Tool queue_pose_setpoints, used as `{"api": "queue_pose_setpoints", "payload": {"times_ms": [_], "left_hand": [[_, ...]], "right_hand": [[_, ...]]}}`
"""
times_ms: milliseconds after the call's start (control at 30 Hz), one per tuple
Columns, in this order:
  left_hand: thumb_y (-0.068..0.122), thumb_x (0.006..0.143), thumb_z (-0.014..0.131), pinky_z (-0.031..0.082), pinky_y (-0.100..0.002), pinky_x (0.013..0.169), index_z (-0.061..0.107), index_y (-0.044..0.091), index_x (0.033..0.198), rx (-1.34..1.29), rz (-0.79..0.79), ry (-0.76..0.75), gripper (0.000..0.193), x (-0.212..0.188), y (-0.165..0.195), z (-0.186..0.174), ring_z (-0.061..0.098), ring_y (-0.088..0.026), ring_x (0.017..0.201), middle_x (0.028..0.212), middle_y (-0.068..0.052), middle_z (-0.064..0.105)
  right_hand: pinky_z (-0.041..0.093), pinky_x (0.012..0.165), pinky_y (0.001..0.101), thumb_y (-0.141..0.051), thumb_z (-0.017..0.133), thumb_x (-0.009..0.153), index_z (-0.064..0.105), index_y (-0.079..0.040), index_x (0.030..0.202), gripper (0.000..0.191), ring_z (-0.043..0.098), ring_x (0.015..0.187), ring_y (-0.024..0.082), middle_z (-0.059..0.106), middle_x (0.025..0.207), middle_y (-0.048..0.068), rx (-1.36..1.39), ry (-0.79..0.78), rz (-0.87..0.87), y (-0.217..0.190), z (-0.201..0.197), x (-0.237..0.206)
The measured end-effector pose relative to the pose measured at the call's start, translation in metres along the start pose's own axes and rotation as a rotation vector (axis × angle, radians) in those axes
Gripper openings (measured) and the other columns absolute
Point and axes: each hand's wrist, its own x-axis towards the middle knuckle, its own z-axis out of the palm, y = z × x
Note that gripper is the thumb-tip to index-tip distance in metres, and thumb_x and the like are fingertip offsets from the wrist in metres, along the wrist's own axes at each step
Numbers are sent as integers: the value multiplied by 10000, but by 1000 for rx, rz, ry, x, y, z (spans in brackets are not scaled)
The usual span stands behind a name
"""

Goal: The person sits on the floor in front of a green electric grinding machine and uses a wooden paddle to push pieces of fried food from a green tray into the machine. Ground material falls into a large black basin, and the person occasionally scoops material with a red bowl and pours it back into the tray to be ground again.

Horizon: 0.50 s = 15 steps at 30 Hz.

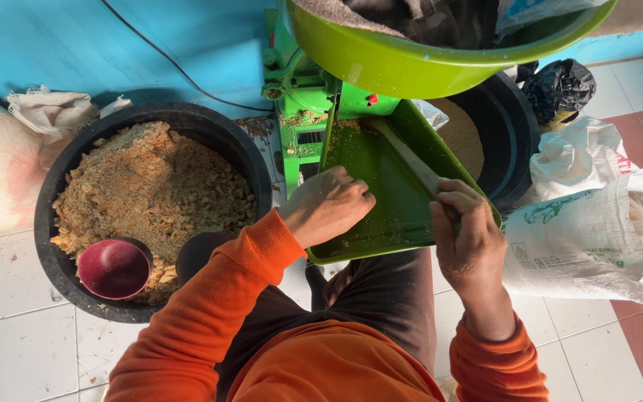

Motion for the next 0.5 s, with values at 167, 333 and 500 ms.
{"api": "queue_pose_setpoints", "payload": {"times_ms": [167,333,500], "left_hand": [[108,854,650,496,-368,776,675,108,763,-64,-25,-30,94,-3,-1,-4,677,-208,770,738,-43,670],[131,822,662,463,-368,801,682,115,758,-24,-1,73,69,-4,0,-5,651,-202,854,795,-40,660],[147,834,649,455,-370,838,671,120,763,-8,-52,85,79,-6,2,-5,623,-206,900,780,-19,645]], "right_hand": [[631,819,286,10,717,1030,552,0,1149,203,747,1006,199,706,1225,156,101,81,56,-9,-19,-9],[619,860,318,13,723,998,569,-13,1139,211,740,1047,233,709,1206,143,140,31,34,-16,-10,-9],[620,832,321,31,733,988,582,-5,1136,215,737,1020,237,710,1207,158,49,48,39,-7,6,-9]]}}
